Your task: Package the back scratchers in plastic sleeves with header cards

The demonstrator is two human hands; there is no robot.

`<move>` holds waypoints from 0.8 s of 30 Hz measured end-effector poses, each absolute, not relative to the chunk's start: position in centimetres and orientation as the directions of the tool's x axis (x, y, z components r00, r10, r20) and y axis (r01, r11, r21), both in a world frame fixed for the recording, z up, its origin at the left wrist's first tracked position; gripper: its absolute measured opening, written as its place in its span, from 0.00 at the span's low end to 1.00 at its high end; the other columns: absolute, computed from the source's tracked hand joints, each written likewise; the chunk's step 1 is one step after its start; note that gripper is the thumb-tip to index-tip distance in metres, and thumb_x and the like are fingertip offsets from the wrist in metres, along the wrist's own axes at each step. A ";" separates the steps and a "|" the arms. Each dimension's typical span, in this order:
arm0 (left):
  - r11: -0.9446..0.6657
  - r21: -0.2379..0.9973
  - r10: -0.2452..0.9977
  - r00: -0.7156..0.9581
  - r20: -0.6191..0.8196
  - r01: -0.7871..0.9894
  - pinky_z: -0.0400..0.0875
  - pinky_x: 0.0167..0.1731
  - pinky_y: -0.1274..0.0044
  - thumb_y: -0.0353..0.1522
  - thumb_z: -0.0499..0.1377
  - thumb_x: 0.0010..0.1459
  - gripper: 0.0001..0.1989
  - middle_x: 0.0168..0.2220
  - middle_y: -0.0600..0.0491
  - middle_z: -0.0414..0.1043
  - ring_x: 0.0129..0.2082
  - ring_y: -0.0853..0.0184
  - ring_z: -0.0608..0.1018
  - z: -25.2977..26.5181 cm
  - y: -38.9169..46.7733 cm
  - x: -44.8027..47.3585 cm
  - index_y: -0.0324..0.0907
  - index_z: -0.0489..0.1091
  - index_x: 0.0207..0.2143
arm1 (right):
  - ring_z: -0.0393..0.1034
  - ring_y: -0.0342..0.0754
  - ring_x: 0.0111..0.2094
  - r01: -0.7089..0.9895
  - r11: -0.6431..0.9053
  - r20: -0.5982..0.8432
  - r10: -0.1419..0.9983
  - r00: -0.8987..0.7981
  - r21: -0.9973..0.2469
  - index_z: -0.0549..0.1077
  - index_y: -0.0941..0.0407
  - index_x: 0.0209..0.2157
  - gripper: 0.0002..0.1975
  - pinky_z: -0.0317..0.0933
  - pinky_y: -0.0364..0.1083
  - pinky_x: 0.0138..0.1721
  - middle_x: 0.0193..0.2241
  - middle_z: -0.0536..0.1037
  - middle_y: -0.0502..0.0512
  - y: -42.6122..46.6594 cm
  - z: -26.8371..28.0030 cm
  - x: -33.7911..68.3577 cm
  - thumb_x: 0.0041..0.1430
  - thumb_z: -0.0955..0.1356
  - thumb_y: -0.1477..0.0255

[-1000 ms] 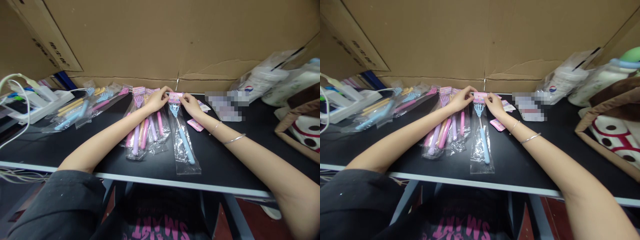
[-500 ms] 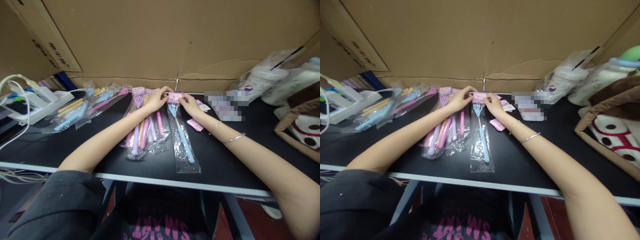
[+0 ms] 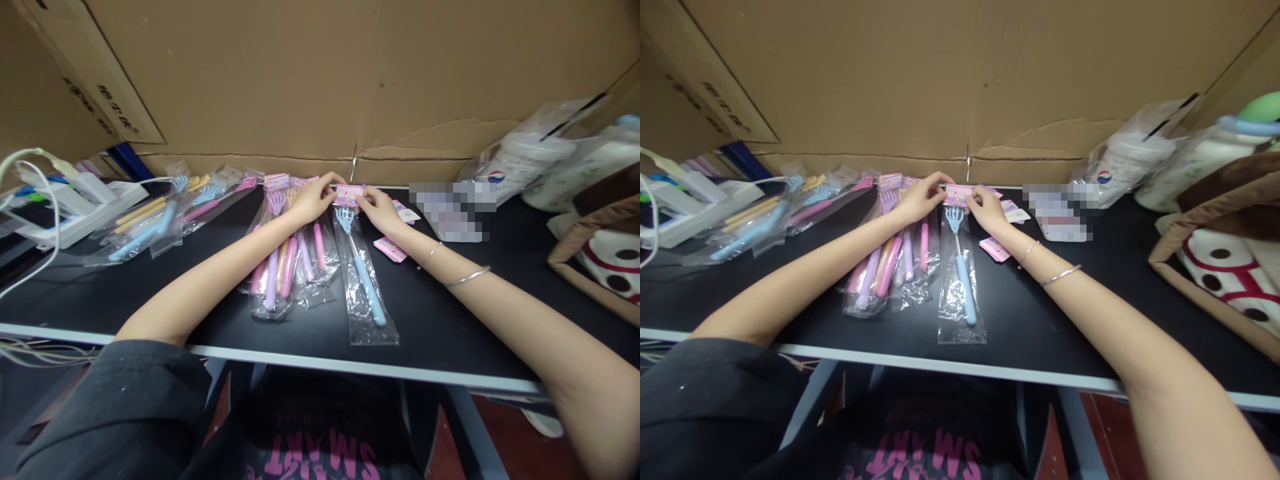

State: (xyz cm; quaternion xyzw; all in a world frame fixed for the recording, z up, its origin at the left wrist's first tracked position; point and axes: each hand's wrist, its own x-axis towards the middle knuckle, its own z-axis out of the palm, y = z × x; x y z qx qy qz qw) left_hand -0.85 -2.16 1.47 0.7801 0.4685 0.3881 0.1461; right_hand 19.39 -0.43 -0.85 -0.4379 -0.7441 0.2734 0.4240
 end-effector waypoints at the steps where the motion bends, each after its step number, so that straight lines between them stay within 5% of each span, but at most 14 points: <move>1: -0.518 0.590 0.844 0.258 0.470 0.619 0.68 0.40 0.75 0.24 0.57 0.58 0.15 0.32 0.55 0.76 0.33 0.67 0.76 1.5 -2.1 -0.9 0.43 0.72 0.48 | 0.70 0.51 0.30 0.413 0.471 0.392 0.881 -0.264 -0.780 0.59 0.50 0.27 0.14 0.62 0.53 0.43 0.22 0.74 0.49 -0.4 -0.9 19.4 0.62 0.67 0.64; 24: -0.545 0.583 0.833 0.308 0.460 0.602 0.68 0.37 0.76 0.26 0.56 0.59 0.13 0.31 0.55 0.77 0.32 0.68 0.76 1.4 -2.0 -0.7 0.41 0.69 0.47 | 0.67 0.48 0.26 0.419 0.433 0.385 0.901 -0.198 -0.798 0.58 0.51 0.25 0.12 0.60 0.50 0.39 0.18 0.69 0.46 -1.7 0.0 18.9 0.61 0.64 0.72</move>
